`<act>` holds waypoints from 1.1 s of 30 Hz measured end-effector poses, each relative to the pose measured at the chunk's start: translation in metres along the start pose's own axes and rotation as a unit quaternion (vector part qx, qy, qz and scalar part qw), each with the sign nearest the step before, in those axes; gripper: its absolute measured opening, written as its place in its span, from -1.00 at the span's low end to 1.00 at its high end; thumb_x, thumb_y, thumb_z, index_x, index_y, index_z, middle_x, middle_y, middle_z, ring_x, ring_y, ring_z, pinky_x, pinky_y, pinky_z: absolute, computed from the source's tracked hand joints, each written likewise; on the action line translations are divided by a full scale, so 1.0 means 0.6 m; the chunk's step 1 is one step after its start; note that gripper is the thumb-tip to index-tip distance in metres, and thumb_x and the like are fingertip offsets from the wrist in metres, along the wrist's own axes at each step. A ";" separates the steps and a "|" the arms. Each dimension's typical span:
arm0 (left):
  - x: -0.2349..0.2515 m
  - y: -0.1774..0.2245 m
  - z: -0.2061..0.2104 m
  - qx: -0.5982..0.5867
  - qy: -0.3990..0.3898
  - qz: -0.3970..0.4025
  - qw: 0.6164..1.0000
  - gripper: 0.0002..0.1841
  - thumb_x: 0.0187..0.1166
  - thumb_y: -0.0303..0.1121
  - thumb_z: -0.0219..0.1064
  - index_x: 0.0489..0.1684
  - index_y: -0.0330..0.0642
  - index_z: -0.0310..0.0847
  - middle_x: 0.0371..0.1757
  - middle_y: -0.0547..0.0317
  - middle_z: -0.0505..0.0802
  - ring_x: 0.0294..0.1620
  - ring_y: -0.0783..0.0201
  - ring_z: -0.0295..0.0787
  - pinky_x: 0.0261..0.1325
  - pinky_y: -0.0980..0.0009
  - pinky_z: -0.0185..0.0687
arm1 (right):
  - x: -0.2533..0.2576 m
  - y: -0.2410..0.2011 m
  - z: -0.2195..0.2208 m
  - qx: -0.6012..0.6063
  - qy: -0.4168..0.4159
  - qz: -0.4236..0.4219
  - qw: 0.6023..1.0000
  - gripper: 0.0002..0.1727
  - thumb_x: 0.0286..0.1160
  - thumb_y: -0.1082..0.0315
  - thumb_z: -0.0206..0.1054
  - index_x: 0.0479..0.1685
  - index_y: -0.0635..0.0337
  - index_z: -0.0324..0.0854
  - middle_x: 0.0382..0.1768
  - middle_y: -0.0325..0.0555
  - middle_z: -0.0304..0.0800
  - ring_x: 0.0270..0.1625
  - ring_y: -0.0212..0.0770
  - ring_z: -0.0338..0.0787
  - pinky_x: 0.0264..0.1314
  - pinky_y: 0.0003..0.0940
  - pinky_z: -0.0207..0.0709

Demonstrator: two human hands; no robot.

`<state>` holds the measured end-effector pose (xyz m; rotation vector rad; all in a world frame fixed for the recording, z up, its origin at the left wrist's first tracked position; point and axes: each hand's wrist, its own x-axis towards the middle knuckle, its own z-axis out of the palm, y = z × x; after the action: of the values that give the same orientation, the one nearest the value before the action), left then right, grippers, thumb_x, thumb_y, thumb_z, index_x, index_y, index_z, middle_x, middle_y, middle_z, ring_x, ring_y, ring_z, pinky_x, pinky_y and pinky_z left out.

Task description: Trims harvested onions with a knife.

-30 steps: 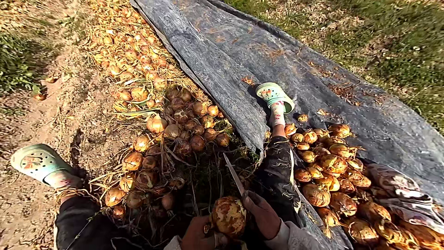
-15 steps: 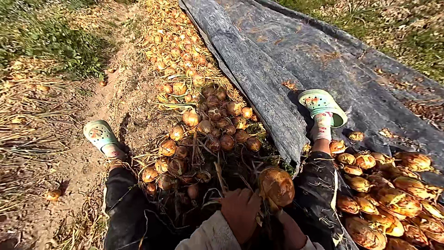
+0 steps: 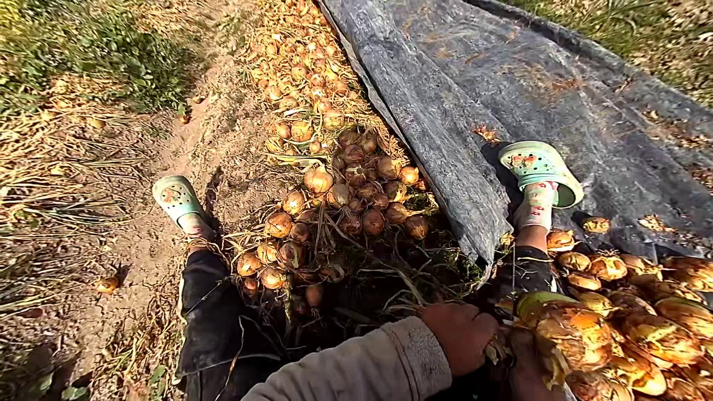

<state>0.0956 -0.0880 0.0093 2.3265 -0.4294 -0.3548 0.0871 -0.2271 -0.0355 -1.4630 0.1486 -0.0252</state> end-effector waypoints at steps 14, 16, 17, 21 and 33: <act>-0.146 -0.216 0.042 -0.511 0.443 -0.490 0.550 -0.59 0.89 -0.10 0.00 0.03 -0.29 0.58 -0.30 0.08 0.63 -0.36 0.26 0.54 -0.25 0.28 0.55 | 0.073 -0.150 -0.055 -0.067 -0.004 0.085 0.994 -0.64 0.89 0.32 -0.25 0.03 0.37 0.43 -0.47 -0.27 0.56 -0.51 -0.51 0.63 -0.29 -0.61 0.59; -0.141 -0.249 0.019 -0.407 0.499 -0.550 0.532 -0.50 0.82 -0.09 0.19 0.30 -0.49 0.57 0.18 -0.36 0.74 0.20 -0.11 0.68 0.31 -0.03 0.56 | 0.065 -0.058 -0.093 -0.026 -0.017 0.064 0.997 -0.46 0.90 0.09 -0.44 -0.22 0.10 0.44 -0.73 -0.43 0.59 -0.73 -0.49 0.59 -0.61 -0.53 0.57; -0.137 -0.271 0.015 -0.367 0.477 -0.578 0.551 -0.41 0.79 -0.04 0.22 0.37 -0.53 0.53 0.33 -0.46 0.70 0.39 -0.21 0.64 0.48 -0.11 0.49 | 0.057 -0.042 -0.087 -0.009 -0.030 0.064 0.997 -0.43 0.89 0.07 -0.48 -0.27 0.02 0.45 -0.77 -0.47 0.60 -0.76 -0.49 0.59 -0.67 -0.54 0.56; -0.123 -0.231 -0.040 -0.195 0.138 -0.601 0.763 -0.48 0.93 -0.21 -0.10 0.69 -0.39 0.32 0.67 -0.38 0.50 0.75 -0.20 0.34 0.78 -0.07 0.15 | 0.020 -0.045 -0.018 -0.026 -0.102 0.064 0.992 -0.53 0.85 0.24 -0.38 -0.29 0.01 0.46 -0.75 -0.57 0.58 -0.76 -0.57 0.55 -0.65 -0.63 0.53; -0.308 -0.185 -0.024 0.022 0.477 -0.336 0.812 -0.81 0.39 -0.46 0.41 -0.29 -0.48 0.85 -0.06 -0.34 0.90 0.06 -0.25 0.87 0.22 -0.19 0.69 | -0.014 -0.020 0.019 -0.135 -0.234 0.128 0.954 -0.72 0.75 0.30 -0.10 -0.19 0.14 0.52 -0.63 -0.50 0.61 -0.70 -0.57 0.53 -0.59 -0.62 0.52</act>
<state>-0.0439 0.0705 -0.0358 2.2828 0.8983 0.5290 0.0810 -0.2165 -0.0219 -1.6697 -0.0492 0.5692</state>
